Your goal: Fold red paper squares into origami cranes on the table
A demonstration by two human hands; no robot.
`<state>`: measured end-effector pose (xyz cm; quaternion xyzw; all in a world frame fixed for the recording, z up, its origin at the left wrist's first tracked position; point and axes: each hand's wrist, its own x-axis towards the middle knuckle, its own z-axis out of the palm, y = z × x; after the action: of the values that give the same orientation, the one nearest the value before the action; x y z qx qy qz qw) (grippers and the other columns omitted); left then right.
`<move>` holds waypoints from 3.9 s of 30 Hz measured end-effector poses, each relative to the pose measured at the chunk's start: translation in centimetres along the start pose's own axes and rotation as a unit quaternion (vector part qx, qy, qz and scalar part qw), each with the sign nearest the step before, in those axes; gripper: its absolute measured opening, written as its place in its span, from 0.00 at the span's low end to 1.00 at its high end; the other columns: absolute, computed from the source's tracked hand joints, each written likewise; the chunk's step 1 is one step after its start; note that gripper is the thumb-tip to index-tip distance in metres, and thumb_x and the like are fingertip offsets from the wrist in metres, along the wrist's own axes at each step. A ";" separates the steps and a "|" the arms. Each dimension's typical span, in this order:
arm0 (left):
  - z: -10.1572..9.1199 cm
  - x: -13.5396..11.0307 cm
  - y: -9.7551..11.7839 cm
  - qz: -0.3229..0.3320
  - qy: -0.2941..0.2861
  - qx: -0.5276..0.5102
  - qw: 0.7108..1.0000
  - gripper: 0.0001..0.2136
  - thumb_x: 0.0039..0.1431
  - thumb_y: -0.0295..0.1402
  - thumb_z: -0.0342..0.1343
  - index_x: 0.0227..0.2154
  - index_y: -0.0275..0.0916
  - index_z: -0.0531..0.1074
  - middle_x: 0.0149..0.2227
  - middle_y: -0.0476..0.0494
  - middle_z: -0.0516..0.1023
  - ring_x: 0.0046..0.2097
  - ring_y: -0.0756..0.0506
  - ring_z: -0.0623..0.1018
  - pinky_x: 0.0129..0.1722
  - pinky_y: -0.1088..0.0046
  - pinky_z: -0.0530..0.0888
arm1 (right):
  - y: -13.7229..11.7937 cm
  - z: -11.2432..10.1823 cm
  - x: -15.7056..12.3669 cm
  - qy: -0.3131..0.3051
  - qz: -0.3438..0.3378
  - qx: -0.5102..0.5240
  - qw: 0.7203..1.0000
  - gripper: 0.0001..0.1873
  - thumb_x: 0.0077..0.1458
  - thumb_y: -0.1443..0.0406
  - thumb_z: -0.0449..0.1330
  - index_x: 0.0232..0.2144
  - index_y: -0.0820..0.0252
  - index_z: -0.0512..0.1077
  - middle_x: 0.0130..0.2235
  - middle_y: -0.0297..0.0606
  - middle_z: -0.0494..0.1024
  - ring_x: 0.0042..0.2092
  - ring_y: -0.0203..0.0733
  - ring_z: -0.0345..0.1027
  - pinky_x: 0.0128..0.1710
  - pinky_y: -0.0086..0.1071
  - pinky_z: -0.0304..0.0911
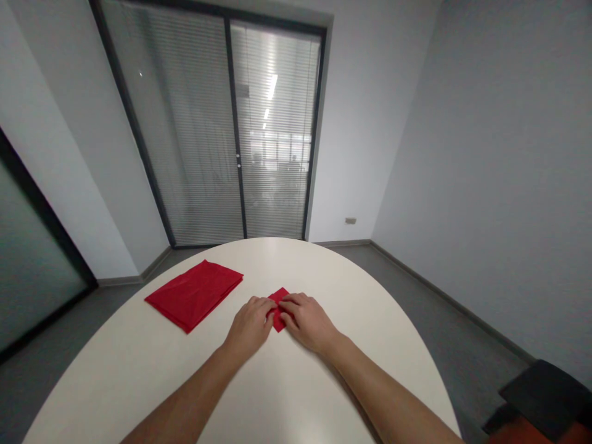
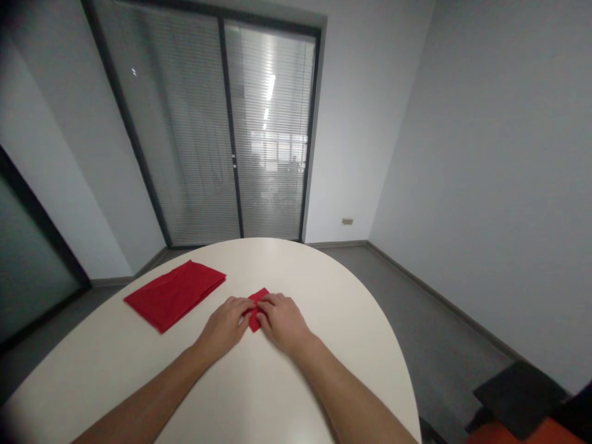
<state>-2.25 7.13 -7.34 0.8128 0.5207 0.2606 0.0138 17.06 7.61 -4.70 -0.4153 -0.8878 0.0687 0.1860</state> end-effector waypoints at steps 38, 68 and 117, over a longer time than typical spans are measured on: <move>0.3 -0.5 -0.2 -0.082 -0.079 0.098 0.989 0.25 0.67 0.33 0.41 0.65 0.31 0.59 0.68 0.32 0.58 0.70 0.35 0.57 0.66 0.46 0.55 | -0.3 0.6 -1.1 -0.124 0.056 0.004 0.991 0.38 0.68 0.48 0.40 0.70 0.68 0.48 0.71 0.52 0.45 0.72 0.53 0.37 0.69 0.54 0.36; 0.1 -0.6 0.5 0.046 -0.109 -0.029 0.993 0.22 0.69 0.29 0.41 0.62 0.42 0.65 0.65 0.44 0.66 0.68 0.41 0.62 0.66 0.53 0.59 | 2.4 -0.8 -0.5 -0.013 -0.053 0.043 0.998 0.21 0.62 0.68 0.52 0.55 0.61 0.73 0.54 0.46 0.77 0.54 0.47 0.68 0.57 0.38 0.58; -1.2 -0.6 2.4 -0.062 0.003 -0.102 0.993 0.10 0.54 0.21 0.52 0.35 0.43 0.71 0.34 0.48 0.79 0.37 0.45 0.77 0.39 0.71 0.68 | 3.2 -1.9 -0.5 0.001 0.064 0.115 0.991 0.10 0.58 0.71 0.55 0.38 0.58 0.75 0.40 0.39 0.78 0.39 0.40 0.70 0.40 0.30 0.60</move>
<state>-1.02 5.21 -5.83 0.7729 0.5407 0.3131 0.1110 20.34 9.27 -3.96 -0.4467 -0.8456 0.1821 0.2285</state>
